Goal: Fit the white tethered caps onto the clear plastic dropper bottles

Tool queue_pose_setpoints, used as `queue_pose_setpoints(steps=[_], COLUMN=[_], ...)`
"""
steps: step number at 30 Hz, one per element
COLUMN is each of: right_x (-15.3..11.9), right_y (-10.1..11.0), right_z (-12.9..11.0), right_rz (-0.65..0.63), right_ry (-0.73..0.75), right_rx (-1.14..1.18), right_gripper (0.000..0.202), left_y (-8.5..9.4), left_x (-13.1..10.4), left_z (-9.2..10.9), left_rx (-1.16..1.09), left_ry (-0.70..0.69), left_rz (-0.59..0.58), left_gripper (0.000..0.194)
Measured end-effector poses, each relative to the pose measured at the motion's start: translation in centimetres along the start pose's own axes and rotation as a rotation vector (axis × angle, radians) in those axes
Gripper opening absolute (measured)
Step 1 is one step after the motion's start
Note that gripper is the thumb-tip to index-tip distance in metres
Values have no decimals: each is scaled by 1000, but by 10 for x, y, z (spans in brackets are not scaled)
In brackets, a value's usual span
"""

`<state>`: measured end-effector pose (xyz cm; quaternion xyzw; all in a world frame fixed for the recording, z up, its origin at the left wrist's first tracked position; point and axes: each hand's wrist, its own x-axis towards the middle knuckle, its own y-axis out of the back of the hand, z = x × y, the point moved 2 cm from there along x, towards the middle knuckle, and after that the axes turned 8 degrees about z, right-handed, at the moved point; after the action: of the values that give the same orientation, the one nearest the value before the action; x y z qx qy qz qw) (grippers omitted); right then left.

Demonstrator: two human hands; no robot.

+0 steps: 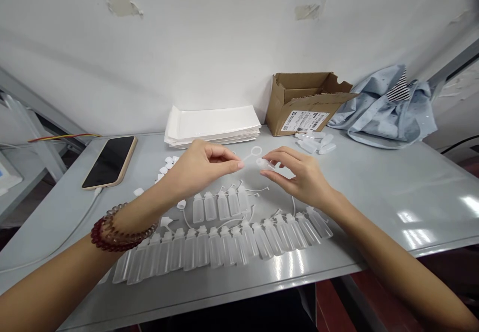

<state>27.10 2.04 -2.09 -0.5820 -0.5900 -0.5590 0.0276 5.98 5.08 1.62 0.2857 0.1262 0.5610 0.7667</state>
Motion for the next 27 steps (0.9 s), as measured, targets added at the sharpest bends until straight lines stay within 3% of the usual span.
queue_pose_setpoints(steps=[6, 10, 16, 19, 22, 27], right_x=[3, 2, 2, 0, -2, -2], right_y=[4, 3, 2, 1, 1, 1], right_z=[-7, -7, -7, -8, -9, -12], right_rz=[-41, -33, -16, -6, -26, 1], right_ry=[-230, -303, -330, -331, -269, -93], right_rx=[268, 339, 372, 361, 297, 209], right_gripper=[14, 16, 18, 33, 46, 39], left_y=[-12, -18, -20, -20, -19, -18], left_x=[-12, -19, -25, -25, -23, -24], left_z=[4, 4, 2, 2, 2, 0], left_rx=[328, 430, 742, 854, 878, 824], left_ry=[-475, -598, -765, -846, -872, -838], left_rz=[335, 455, 438, 433, 423, 397], left_gripper=[19, 22, 27, 28, 28, 28])
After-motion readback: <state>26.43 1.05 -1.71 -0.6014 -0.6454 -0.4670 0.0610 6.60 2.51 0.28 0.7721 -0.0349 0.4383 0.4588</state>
